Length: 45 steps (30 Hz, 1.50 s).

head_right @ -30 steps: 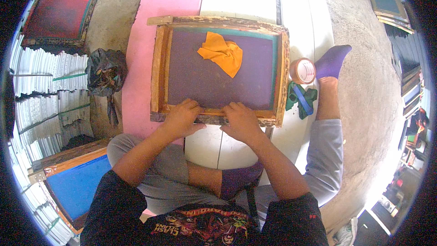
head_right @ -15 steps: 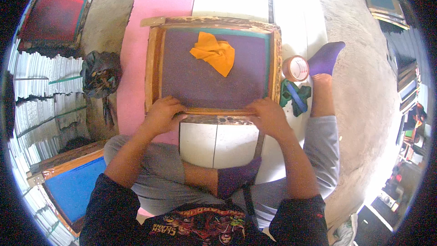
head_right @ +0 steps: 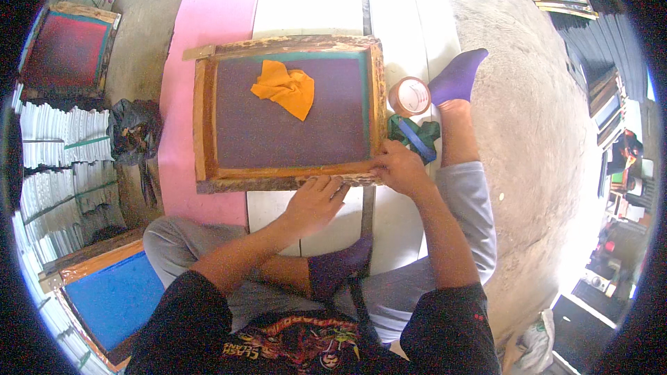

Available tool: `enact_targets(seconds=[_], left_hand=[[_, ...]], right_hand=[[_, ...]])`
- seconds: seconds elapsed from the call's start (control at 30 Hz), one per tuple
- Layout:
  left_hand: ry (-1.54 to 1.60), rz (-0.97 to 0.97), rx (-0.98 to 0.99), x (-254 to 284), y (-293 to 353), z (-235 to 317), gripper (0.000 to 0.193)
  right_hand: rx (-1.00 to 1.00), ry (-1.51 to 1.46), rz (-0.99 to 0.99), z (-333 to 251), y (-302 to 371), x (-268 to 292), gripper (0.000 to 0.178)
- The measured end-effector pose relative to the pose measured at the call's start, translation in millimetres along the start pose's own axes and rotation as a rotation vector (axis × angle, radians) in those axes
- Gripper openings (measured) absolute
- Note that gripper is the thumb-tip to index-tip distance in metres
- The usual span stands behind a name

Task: The person sits cross-legged on the floor and applies masking tape to the edges of a wooden frame with a purple surface. They repeatedly tear and press tape along the frame's perimeter, occasionally adjusting the frame's position.

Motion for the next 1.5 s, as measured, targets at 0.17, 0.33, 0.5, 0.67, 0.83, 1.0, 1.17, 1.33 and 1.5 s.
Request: enact_targets(seconds=[0.17,0.33,0.5,0.67,0.83,1.0,1.17,1.33,1.5], left_hand=[[-0.036,-0.034,0.073,-16.2,-4.5,7.1,0.033],[-0.073,-0.057,0.076,-20.7,-1.0,7.4,0.029],[-0.017,-0.157,0.11,-33.4,7.8,5.0,0.046],[-0.053,-0.155,0.096,-34.0,11.8,8.8,0.051],[0.039,-0.107,0.147,-22.5,9.1,9.3,0.048],[0.251,0.245,0.214,36.8,27.4,-5.0,0.04],[0.086,0.804,0.368,182.6,57.3,-79.2,0.038],[1.218,0.503,0.488,224.5,16.7,-125.6,0.047],[1.348,0.096,0.224,212.6,-15.8,-99.0,0.061]], right_hand=[[0.099,0.021,0.15,1.5,-5.7,-5.6,0.019],[0.198,0.05,0.258,-14.8,-30.4,16.8,0.011],[0.345,0.146,0.295,-64.4,-58.8,51.8,0.011],[0.478,0.422,0.339,-121.3,-90.7,80.3,0.012],[0.538,0.525,0.523,-170.4,-111.9,126.3,0.014],[0.58,0.593,0.601,-224.2,-102.3,157.1,0.017],[0.669,0.667,0.736,-278.0,-62.7,191.9,0.016],[0.832,0.634,0.861,-317.5,-21.4,214.5,0.015],[0.844,0.614,0.853,-322.8,20.5,225.4,0.027]])
Point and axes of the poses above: each hand's wrist, its own y-axis away from the middle knuckle, its own x-axis out of the back of the hand, z = x × y, the point moved 5 cm from there along -y, towards the middle knuckle, and after that the axes turned 1 degree about -y, right-handed, at the moved point
